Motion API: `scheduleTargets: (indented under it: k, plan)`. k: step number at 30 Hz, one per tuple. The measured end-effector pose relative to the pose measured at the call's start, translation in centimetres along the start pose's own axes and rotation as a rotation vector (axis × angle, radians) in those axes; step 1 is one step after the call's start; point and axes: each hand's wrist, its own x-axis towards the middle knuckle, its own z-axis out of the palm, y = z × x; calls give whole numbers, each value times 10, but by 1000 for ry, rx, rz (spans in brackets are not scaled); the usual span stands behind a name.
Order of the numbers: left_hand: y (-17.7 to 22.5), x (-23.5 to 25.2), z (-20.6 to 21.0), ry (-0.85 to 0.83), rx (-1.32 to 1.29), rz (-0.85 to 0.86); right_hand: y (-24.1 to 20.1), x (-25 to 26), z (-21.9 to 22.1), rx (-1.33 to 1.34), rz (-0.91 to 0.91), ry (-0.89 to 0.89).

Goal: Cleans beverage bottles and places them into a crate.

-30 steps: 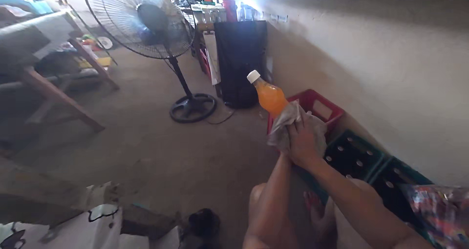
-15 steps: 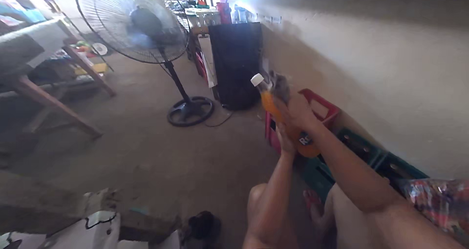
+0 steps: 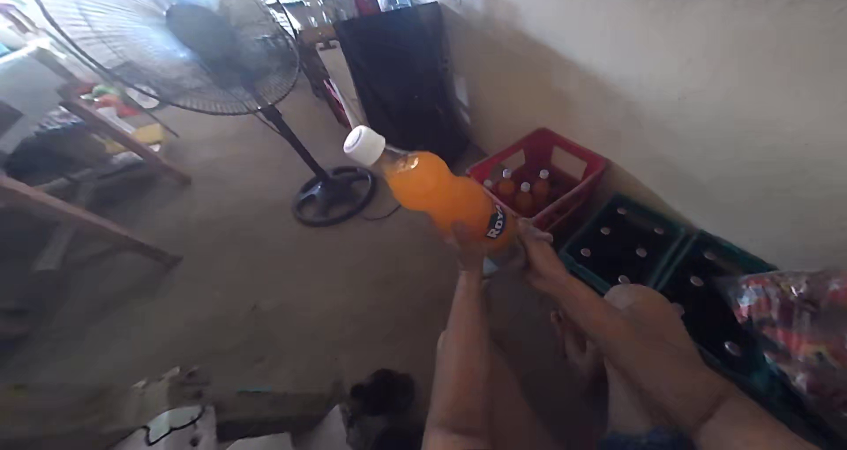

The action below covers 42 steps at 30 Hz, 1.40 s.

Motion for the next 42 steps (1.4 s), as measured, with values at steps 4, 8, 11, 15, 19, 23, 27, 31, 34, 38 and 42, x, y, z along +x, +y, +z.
scheduleTargets:
  k: [4,8,11,15,19,23,27,31,34,38,42]
  plan:
    - [7,4,-9,-126,-52,-94,-59,12,-33,-467,-403,3]
    - [12,-1,3,-336,20,5,-152,5,1,-608,-817,-188]
    - [4,-2,21,-449,100,194,-189,-6,41,-768,-1002,-374]
    - [-7,-4,44,-433,106,177,-195,17,52,-891,-1093,-269]
    - [-7,12,53,-519,172,1,-216,64,36,-948,-1047,-167]
    - [-10,24,40,-310,234,-33,-227,113,16,-1021,-974,-96]
    - [-33,32,30,-220,230,99,-206,149,-4,-1172,-966,-68]
    - [-40,31,25,-233,253,44,-179,203,-34,-1233,-744,-46]
    - [-34,31,29,-228,247,-17,-150,236,-61,-1262,-649,13]
    - [-30,23,35,-282,211,-42,-108,253,-92,-1253,-574,44]
    - [-31,16,43,-302,209,-56,-86,257,-110,-1461,-305,39]
